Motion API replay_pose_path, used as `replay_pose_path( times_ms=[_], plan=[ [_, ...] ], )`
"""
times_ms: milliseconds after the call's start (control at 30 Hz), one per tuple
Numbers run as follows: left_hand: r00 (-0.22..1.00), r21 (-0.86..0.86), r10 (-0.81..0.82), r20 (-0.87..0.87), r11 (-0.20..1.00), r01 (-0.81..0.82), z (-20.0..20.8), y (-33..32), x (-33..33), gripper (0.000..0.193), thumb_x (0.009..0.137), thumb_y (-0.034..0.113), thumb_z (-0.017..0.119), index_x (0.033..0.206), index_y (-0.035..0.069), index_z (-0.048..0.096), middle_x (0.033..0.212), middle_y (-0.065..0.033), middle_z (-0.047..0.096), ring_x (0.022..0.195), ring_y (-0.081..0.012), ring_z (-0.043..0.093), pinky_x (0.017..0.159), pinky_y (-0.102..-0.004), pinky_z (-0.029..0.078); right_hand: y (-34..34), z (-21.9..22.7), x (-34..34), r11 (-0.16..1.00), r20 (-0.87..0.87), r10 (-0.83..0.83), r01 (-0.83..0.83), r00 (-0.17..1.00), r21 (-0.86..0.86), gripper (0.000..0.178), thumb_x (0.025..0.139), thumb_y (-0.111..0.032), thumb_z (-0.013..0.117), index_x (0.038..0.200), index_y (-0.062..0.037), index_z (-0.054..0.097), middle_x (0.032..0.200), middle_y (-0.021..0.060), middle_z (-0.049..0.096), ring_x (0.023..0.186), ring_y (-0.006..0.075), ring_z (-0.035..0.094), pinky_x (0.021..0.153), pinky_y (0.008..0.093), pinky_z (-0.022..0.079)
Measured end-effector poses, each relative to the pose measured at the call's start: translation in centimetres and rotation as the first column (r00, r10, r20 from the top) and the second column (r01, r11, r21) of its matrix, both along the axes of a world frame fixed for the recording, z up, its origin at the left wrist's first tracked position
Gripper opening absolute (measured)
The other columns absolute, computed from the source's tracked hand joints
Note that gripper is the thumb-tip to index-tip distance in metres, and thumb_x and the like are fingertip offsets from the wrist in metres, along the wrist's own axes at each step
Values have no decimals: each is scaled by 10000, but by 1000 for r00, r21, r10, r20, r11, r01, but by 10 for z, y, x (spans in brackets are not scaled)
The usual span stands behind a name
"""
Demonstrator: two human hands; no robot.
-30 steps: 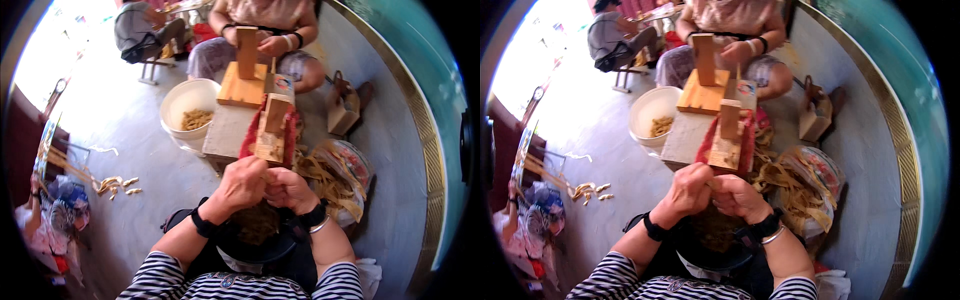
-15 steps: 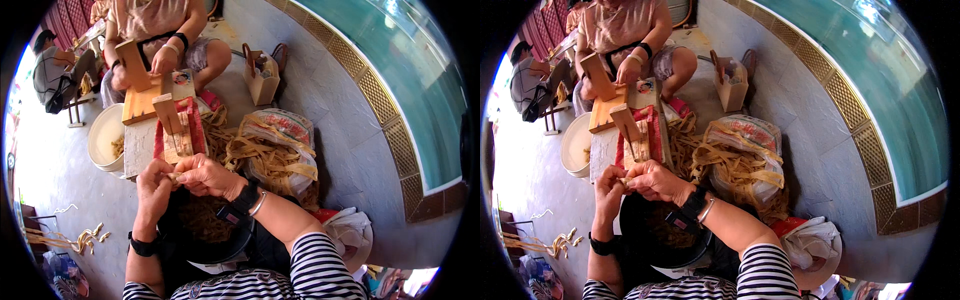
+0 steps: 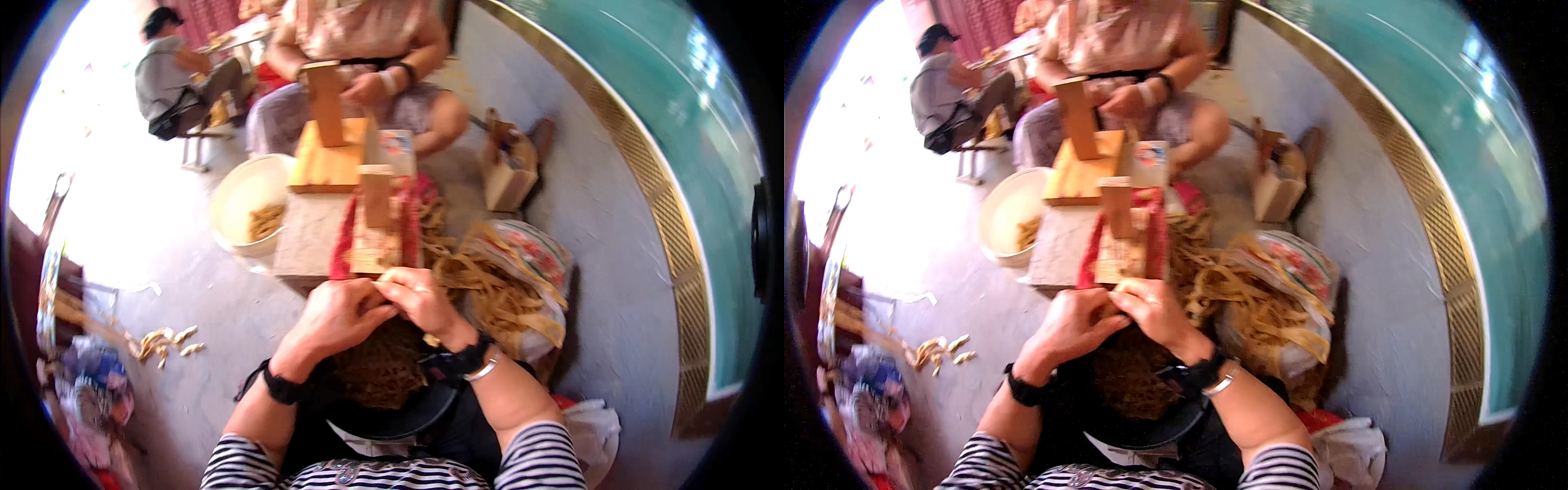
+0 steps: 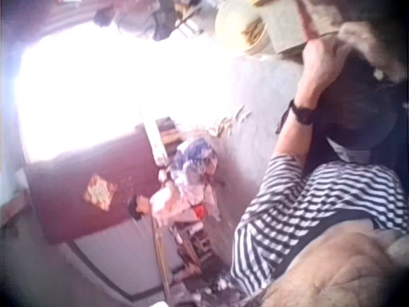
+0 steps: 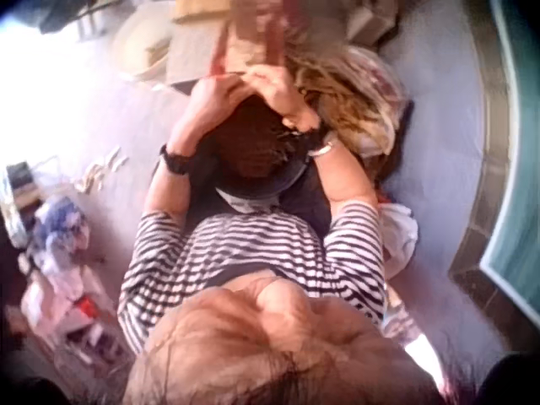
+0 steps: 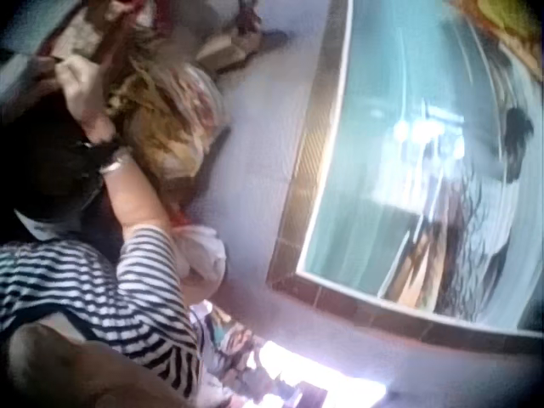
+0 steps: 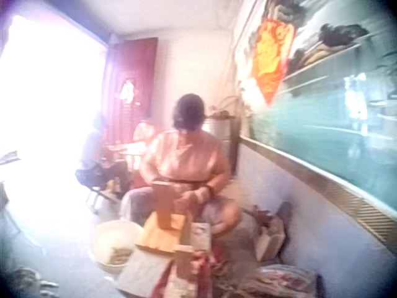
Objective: The person prepares food items by wrapping thin light-colored strips around a small core using a wooden slot tool. They repeat the action with several strips and place the finished pieces into a black bucket.
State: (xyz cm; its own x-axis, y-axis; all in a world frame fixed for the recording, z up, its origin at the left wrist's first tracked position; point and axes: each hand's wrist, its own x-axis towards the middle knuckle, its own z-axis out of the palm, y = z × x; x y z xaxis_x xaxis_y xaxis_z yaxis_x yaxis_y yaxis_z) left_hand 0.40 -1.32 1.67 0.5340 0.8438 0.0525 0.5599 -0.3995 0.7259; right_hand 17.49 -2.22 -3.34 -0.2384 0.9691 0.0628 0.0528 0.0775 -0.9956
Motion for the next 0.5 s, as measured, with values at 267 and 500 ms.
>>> replay_pose_path(
  times_ms=[267, 500],
  plan=[
    [499, -553, 268, 824, 568, 609, -19, 12, -38, 348, 940, 260, 542, 687, 25, 579, 521, 19, 467, 447, -86, 444, 405, -210, 329, -10, 47, 25, 992, -11, 106, -105, 994, 63, 196, 904, -150, 561, 843, 21, 635, 703, -20, 589, 637, 35, 481, 568, 183, 382],
    [983, -27, 13, 181, 1000, -8, 3, 7, -29, 258, 863, 281, 611, 868, 23, 612, 742, -105, 611, 697, -240, 606, 626, -352, 483, -11, 35, 23, 1000, 93, 12, -11, 996, -20, 117, 837, -72, 625, 763, 19, 631, 654, -28, 575, 626, 41, 489, 566, 219, 410]
  ],
)
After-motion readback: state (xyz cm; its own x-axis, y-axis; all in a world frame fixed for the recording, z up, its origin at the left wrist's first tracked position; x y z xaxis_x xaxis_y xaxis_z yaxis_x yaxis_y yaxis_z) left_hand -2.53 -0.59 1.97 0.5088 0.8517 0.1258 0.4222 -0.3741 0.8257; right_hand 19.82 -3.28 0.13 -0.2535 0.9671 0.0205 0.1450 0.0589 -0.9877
